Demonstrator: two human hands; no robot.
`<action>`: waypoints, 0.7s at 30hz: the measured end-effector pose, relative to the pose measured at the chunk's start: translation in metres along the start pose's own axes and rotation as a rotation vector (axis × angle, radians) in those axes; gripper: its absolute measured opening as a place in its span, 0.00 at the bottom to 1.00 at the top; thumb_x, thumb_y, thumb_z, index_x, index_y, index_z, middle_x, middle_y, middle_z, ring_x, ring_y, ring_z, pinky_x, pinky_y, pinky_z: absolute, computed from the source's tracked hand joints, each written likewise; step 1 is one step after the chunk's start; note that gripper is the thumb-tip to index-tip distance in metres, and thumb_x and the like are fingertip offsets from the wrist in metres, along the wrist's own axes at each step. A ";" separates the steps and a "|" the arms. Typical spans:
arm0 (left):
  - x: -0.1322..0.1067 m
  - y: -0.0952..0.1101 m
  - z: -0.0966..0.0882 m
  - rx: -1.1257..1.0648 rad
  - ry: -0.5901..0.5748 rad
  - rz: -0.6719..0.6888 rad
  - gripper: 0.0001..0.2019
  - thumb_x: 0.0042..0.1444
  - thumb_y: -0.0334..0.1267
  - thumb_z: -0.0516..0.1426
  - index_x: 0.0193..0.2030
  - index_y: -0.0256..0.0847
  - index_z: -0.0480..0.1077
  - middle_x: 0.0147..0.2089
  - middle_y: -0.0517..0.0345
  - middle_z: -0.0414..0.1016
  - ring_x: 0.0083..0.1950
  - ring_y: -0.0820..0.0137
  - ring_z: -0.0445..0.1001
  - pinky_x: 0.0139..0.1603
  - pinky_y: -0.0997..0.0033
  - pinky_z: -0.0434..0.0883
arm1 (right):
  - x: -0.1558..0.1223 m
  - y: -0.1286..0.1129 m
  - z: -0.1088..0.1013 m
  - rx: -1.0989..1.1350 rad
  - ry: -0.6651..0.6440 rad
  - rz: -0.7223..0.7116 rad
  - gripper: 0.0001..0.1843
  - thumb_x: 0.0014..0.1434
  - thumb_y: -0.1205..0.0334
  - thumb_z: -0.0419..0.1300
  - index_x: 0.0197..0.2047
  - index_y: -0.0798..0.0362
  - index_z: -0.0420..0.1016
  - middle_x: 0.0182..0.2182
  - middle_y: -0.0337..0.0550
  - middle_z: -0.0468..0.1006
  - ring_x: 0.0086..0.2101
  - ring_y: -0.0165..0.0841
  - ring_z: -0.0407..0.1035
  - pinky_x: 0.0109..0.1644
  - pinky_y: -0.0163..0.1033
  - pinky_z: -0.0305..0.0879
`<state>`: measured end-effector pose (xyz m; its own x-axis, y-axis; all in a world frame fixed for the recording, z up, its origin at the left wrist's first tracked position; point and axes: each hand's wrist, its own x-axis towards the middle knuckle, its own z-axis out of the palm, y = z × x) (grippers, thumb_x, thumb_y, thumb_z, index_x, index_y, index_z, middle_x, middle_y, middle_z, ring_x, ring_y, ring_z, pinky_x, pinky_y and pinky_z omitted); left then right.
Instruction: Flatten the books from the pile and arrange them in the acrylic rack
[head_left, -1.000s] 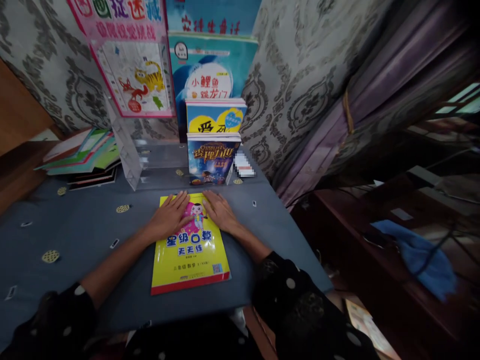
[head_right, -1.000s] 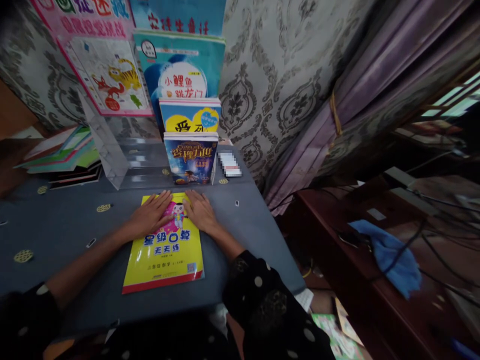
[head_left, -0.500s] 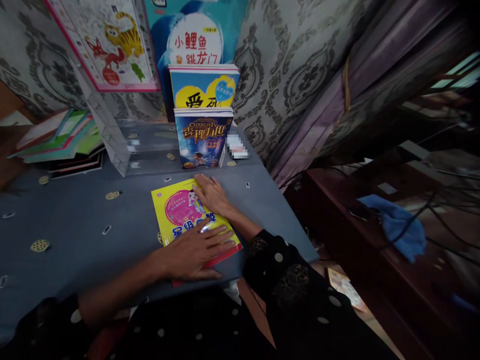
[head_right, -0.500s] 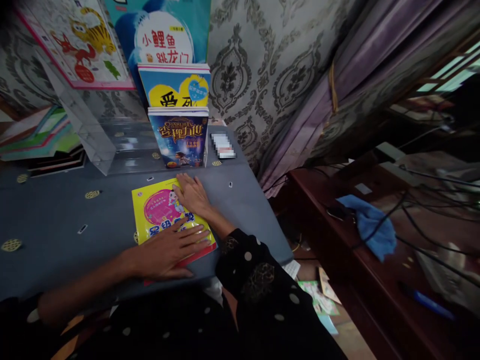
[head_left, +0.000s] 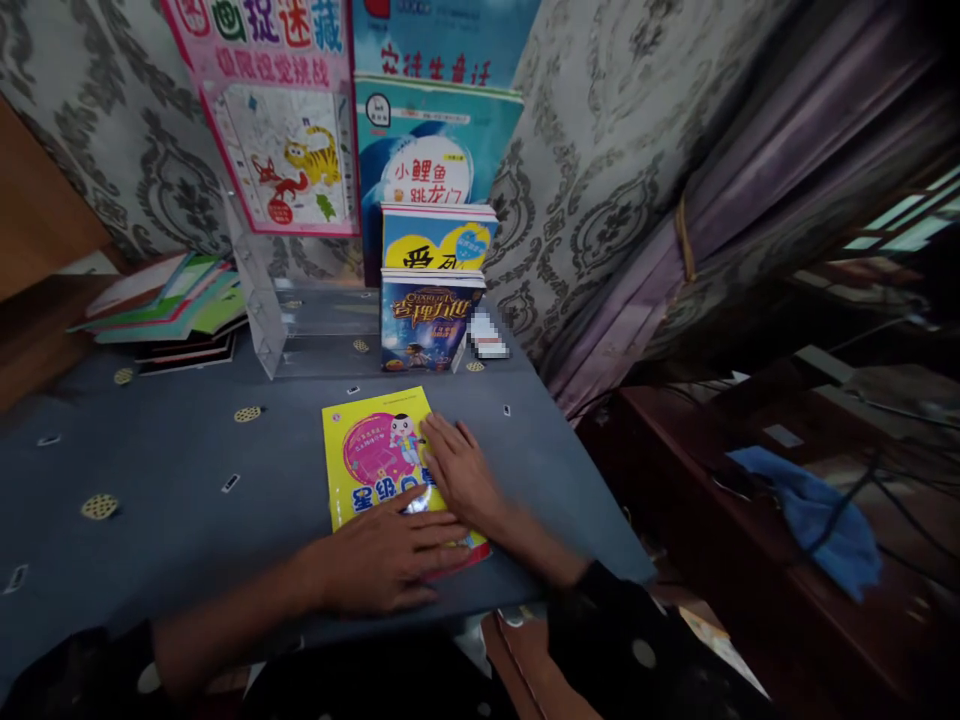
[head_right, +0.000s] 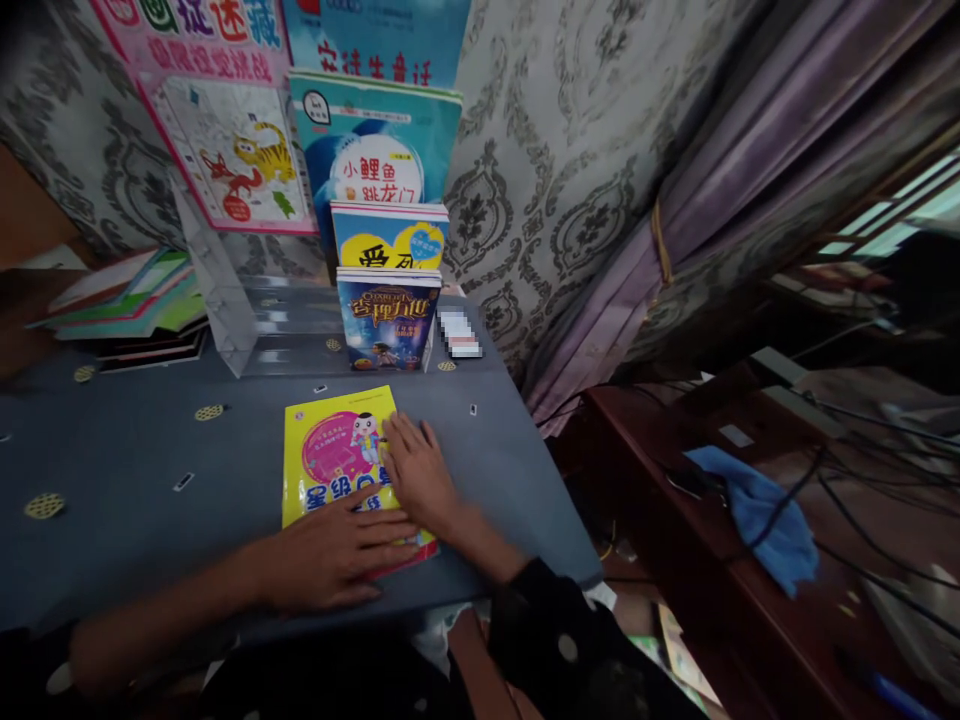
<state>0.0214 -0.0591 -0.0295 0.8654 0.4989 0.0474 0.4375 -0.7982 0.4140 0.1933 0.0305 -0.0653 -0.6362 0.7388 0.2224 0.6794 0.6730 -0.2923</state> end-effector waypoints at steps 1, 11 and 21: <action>-0.003 0.000 0.001 -0.003 0.012 0.003 0.25 0.70 0.46 0.47 0.71 0.46 0.52 0.69 0.54 0.62 0.72 0.66 0.56 0.74 0.53 0.43 | -0.011 -0.001 0.001 -0.029 0.007 -0.006 0.25 0.69 0.65 0.43 0.67 0.59 0.61 0.65 0.56 0.64 0.65 0.42 0.56 0.67 0.56 0.53; -0.033 -0.009 0.013 0.076 0.180 -0.038 0.22 0.68 0.45 0.50 0.66 0.42 0.61 0.65 0.53 0.69 0.68 0.64 0.63 0.72 0.54 0.49 | -0.081 -0.022 0.001 -0.238 0.083 -0.108 0.28 0.69 0.66 0.43 0.71 0.58 0.50 0.65 0.56 0.64 0.66 0.41 0.55 0.65 0.53 0.58; -0.062 -0.058 0.002 0.191 0.225 -0.440 0.24 0.71 0.47 0.45 0.71 0.50 0.53 0.72 0.59 0.57 0.73 0.67 0.52 0.73 0.55 0.46 | -0.088 -0.036 -0.002 -0.048 0.061 -0.092 0.29 0.68 0.63 0.50 0.70 0.58 0.54 0.68 0.58 0.57 0.67 0.46 0.51 0.65 0.55 0.62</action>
<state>-0.0569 -0.0448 -0.0584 0.5255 0.8437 0.1094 0.8023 -0.5342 0.2663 0.2255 -0.0581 -0.0727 -0.6746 0.6733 0.3027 0.6366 0.7382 -0.2231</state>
